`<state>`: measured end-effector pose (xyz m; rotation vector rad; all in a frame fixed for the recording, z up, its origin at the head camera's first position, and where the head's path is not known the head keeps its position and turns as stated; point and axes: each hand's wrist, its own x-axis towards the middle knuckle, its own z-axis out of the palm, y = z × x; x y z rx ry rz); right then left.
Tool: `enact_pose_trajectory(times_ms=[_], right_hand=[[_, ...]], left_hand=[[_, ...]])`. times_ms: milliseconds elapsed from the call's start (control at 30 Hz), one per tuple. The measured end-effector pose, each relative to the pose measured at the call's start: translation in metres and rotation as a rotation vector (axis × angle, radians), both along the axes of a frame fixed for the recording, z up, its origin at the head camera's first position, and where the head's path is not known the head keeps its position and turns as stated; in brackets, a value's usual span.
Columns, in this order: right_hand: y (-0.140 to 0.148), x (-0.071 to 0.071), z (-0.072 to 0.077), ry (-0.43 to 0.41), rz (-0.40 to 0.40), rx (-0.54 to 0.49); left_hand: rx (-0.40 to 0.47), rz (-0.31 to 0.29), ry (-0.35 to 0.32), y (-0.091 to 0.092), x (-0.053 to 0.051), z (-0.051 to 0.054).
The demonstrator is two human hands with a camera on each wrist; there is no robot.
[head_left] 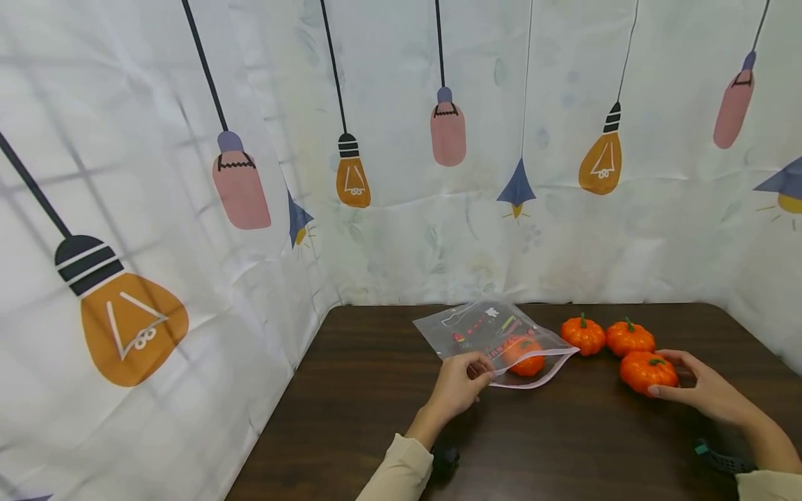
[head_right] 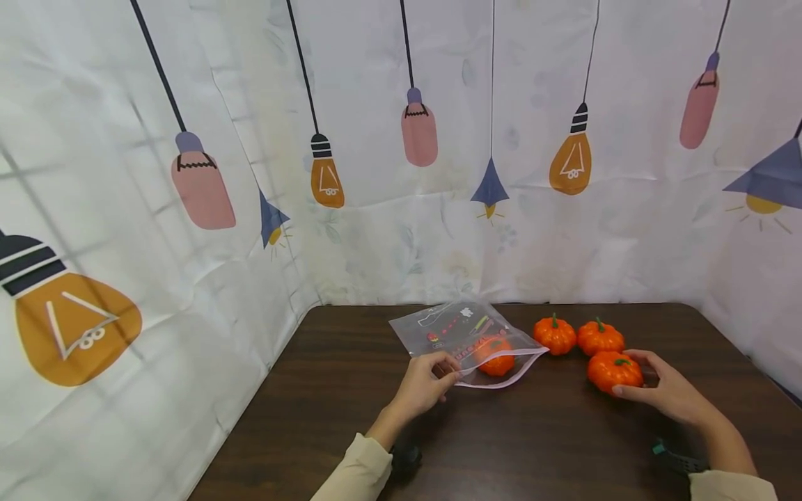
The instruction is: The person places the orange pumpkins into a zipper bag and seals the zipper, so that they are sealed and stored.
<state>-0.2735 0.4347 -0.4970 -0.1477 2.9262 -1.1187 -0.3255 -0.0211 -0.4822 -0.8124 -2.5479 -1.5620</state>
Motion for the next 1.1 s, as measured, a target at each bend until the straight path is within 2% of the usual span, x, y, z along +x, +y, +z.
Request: enact_pose_trajectory(times_ms=[267,433,833,1100], right_hand=[[-0.001,0.0,0.004,0.016,0.013,-0.013],[-0.003,-0.001,0.006,0.014,0.002,-0.061],[-0.012,-0.001,0.017,0.028,-0.016,-0.102],[-0.02,-0.003,0.022,0.048,-0.021,-0.083]], left_hand=[[0.0,0.0,0.017,0.0,0.0,0.001],[0.0,0.005,0.019,0.0,0.001,0.003],[0.003,0.014,0.03,-0.001,0.001,0.002],[0.002,0.01,0.033,-0.001,0.003,0.002]])
